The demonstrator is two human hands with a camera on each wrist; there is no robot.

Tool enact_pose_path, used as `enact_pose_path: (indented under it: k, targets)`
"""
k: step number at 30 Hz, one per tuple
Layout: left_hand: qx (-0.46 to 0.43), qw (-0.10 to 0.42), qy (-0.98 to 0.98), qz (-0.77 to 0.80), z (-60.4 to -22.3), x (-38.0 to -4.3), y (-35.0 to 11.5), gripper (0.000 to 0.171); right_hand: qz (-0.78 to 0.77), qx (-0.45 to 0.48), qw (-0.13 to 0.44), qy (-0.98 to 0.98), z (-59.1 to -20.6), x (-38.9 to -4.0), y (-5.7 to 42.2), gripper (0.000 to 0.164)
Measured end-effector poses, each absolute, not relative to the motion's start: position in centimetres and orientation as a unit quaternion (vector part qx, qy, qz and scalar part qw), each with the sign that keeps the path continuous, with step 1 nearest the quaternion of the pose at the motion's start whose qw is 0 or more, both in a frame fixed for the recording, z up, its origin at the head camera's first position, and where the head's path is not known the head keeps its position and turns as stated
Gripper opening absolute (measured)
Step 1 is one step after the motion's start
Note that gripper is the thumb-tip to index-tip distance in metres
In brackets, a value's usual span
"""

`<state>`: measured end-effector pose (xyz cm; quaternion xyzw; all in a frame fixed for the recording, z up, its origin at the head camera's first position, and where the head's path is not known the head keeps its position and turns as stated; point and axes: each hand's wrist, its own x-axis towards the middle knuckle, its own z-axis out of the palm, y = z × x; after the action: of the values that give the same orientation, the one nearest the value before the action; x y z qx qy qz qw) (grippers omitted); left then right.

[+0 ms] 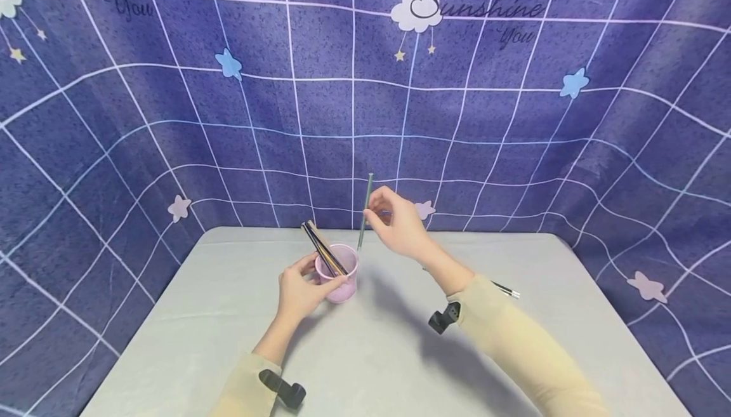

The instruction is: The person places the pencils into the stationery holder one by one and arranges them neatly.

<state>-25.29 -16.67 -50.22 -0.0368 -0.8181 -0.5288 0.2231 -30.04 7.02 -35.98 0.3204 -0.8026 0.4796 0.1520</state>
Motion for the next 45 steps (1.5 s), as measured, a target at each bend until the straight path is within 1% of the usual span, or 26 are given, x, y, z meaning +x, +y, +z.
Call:
enact_pose_path:
  k: [11,19,29,36,45]
  targets:
    - [-0.04,0.221,-0.82,-0.527,-50.1,-25.2,-16.9,0.076,0.455,0.345,0.136,-0.81,-38.3,-31.2,3.6,0.01]
    - [-0.034,0.217,-0.816,-0.534,-50.1,-25.1,-16.8,0.076,0.426,0.355,0.138,-0.821,-40.2,-32.1,3.0,0.008]
    - [-0.037,0.217,-0.816,-0.535,-50.1,-25.1,-16.7,0.075,0.409,0.344,0.107,-0.839,-42.0,-33.1,2.2,0.006]
    - [-0.035,0.213,-0.814,-0.538,-50.1,-24.9,-16.8,0.076,0.367,0.353,0.121,-0.852,-42.8,-33.4,1.3,0.006]
    - [-0.036,0.22,-0.822,-0.524,-50.1,-25.1,-16.8,0.075,0.314,0.366,0.142,-0.865,-42.6,-33.3,0.2,0.006]
